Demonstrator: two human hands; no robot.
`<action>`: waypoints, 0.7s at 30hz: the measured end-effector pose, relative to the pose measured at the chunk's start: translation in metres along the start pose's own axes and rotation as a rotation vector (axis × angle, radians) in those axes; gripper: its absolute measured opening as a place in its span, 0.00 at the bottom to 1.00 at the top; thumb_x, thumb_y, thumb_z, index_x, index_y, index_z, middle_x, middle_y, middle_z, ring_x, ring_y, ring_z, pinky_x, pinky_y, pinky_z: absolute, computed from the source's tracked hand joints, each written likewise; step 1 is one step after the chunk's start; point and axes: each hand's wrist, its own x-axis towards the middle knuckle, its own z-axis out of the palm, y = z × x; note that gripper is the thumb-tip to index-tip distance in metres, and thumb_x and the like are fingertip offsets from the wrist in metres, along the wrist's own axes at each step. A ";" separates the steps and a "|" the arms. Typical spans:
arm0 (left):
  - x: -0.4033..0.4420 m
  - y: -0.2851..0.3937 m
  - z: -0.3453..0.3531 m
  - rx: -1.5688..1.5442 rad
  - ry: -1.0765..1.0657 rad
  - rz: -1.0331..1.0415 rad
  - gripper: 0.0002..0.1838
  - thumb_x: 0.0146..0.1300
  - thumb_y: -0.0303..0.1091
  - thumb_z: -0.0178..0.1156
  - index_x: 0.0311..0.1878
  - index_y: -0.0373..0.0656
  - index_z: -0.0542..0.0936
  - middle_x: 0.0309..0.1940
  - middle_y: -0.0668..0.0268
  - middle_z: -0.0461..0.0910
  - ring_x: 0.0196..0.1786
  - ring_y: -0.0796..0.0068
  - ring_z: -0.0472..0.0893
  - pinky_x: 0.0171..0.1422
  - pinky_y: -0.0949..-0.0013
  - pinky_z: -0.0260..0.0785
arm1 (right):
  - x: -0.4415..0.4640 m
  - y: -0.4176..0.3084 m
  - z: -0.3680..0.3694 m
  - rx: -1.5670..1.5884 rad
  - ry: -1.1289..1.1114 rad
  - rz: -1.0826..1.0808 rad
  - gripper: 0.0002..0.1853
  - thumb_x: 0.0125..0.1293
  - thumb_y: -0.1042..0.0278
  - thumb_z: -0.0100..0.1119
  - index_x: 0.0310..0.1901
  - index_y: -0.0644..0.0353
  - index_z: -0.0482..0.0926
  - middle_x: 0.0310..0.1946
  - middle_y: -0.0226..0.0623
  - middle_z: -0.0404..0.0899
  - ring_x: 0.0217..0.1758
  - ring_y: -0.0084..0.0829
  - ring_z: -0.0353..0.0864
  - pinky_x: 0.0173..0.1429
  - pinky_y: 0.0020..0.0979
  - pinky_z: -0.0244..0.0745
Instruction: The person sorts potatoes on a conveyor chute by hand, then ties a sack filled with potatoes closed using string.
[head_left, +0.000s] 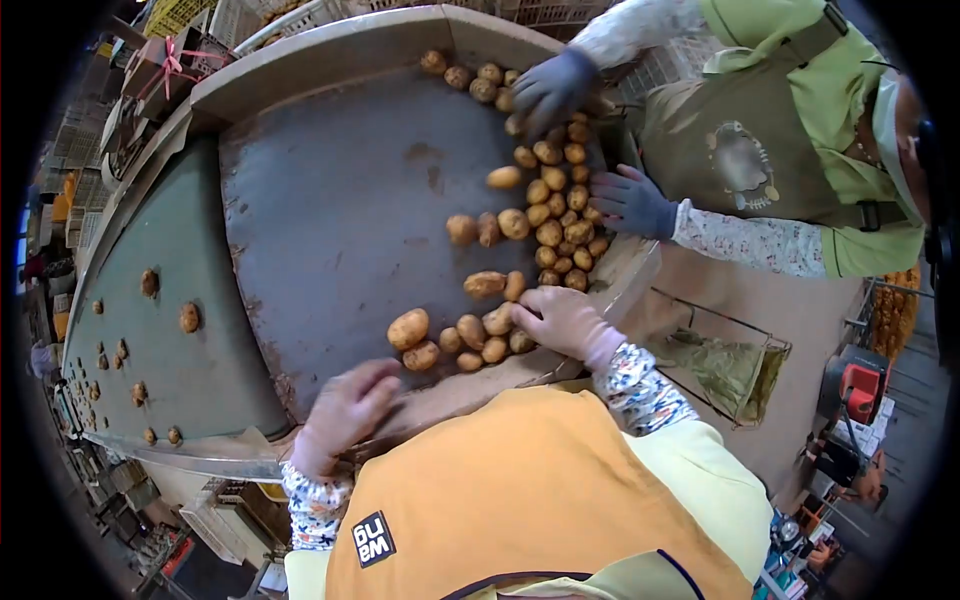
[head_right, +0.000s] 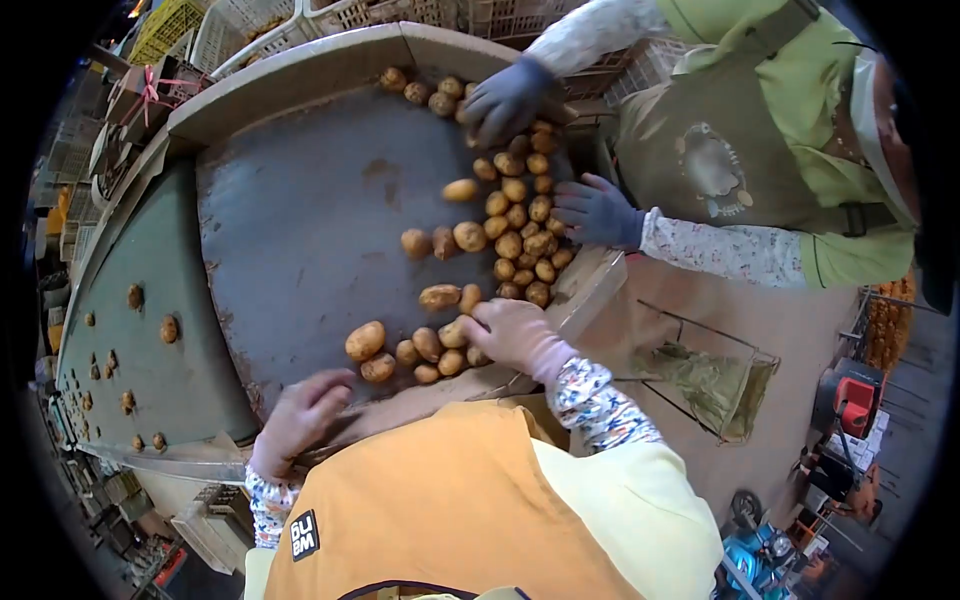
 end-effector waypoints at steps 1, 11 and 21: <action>0.002 0.007 0.001 0.281 -0.226 -0.077 0.26 0.65 0.41 0.60 0.63 0.38 0.72 0.56 0.50 0.77 0.60 0.55 0.76 0.65 0.60 0.66 | 0.000 0.002 0.005 -0.108 -0.227 -0.023 0.21 0.66 0.50 0.52 0.33 0.61 0.83 0.36 0.48 0.83 0.42 0.45 0.83 0.48 0.45 0.77; 0.002 -0.008 -0.004 0.124 0.296 0.231 0.24 0.66 0.35 0.59 0.64 0.36 0.72 0.57 0.55 0.78 0.60 0.63 0.76 0.67 0.64 0.65 | -0.015 0.007 0.006 -0.079 -0.028 -0.134 0.17 0.64 0.51 0.56 0.31 0.58 0.82 0.33 0.44 0.82 0.41 0.44 0.82 0.47 0.45 0.74; 0.007 -0.015 -0.003 0.006 0.359 0.193 0.20 0.64 0.35 0.61 0.57 0.36 0.78 0.47 0.54 0.83 0.52 0.63 0.82 0.59 0.65 0.71 | 0.038 -0.009 0.007 -0.269 0.504 -0.115 0.19 0.59 0.53 0.65 0.44 0.60 0.81 0.44 0.40 0.77 0.50 0.42 0.76 0.55 0.43 0.70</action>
